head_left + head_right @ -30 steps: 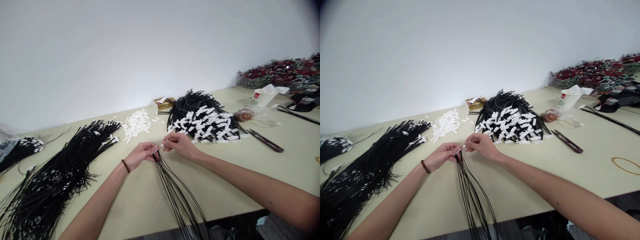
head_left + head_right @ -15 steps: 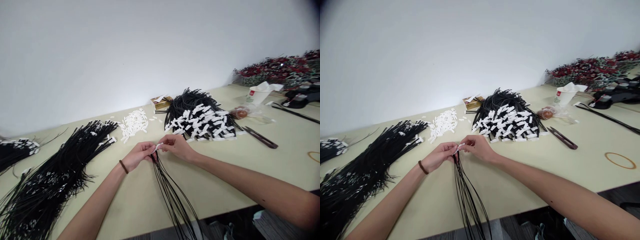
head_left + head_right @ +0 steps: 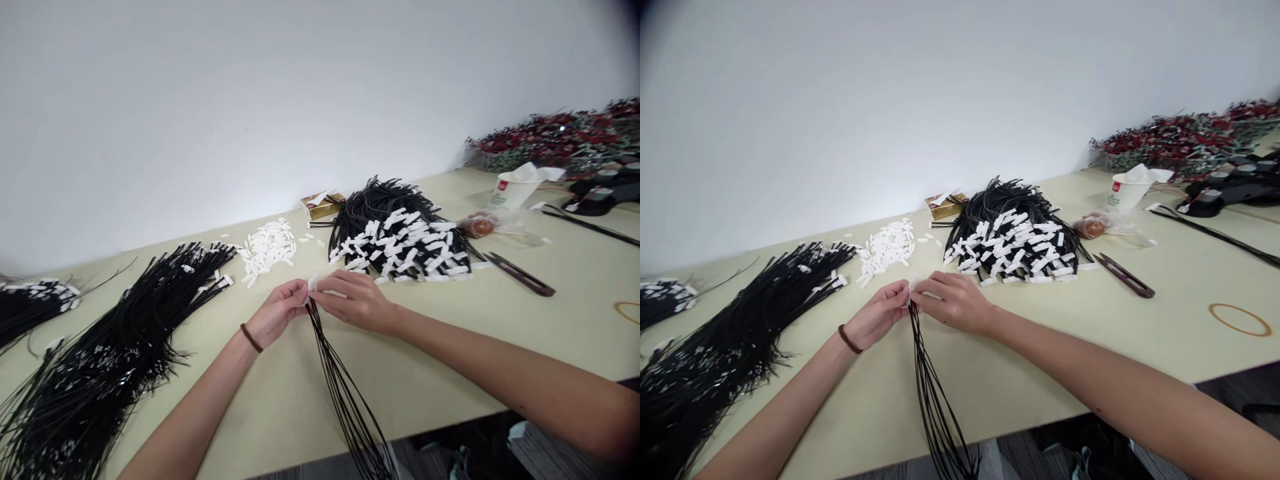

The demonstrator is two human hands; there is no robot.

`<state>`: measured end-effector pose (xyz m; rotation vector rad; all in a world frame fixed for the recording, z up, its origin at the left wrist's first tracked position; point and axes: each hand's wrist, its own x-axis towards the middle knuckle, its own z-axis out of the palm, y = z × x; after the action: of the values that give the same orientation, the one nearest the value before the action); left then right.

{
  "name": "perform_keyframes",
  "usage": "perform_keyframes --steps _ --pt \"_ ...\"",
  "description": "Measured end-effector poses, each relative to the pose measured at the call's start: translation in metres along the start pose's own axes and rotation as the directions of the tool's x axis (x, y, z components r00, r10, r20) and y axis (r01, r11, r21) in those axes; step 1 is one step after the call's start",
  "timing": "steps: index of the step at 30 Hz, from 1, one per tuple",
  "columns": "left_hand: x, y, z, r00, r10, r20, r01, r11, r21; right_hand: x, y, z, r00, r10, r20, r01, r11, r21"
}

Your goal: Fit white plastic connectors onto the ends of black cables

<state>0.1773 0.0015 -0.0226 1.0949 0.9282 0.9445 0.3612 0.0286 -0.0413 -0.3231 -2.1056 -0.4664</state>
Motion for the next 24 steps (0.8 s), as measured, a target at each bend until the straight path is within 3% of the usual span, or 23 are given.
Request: perform_keyframes --steps 7,13,16,18,19,21,22,24 --pt "-0.002 -0.001 0.005 1.0 -0.007 -0.008 0.007 1.0 -0.016 0.0 0.002 -0.004 0.99 -0.136 0.032 0.138 0.989 -0.059" --pt "-0.001 -0.005 0.009 1.0 -0.01 -0.014 0.009 0.994 -0.109 0.001 0.002 -0.003 0.988 -0.153 0.013 0.153 0.984 -0.093" --pt "0.001 -0.007 0.01 1.0 -0.011 -0.022 0.007 0.986 -0.168 0.003 -0.002 -0.001 0.998 -0.057 -0.01 0.057 0.998 0.004" --pt "0.002 -0.008 0.009 0.999 -0.01 -0.042 0.001 0.982 -0.19 0.006 -0.008 -0.001 0.991 0.137 -0.011 -0.132 0.974 0.185" --pt "0.003 -0.008 0.009 0.998 -0.007 -0.06 -0.005 0.981 -0.195 0.008 -0.011 -0.002 0.961 0.275 0.004 -0.264 0.918 0.295" --pt "0.004 -0.009 0.007 0.995 0.0 -0.099 -0.019 0.981 -0.192 0.013 -0.013 -0.005 0.834 0.548 0.063 -0.496 0.695 0.521" --pt "0.005 -0.009 0.006 0.993 0.006 -0.117 -0.028 0.982 -0.186 0.016 -0.012 -0.008 0.749 0.654 0.1 -0.56 0.546 0.623" --pt "0.005 -0.01 0.005 0.99 0.016 -0.139 -0.04 0.984 -0.176 0.021 -0.003 -0.013 0.614 0.772 0.165 -0.576 0.294 0.763"
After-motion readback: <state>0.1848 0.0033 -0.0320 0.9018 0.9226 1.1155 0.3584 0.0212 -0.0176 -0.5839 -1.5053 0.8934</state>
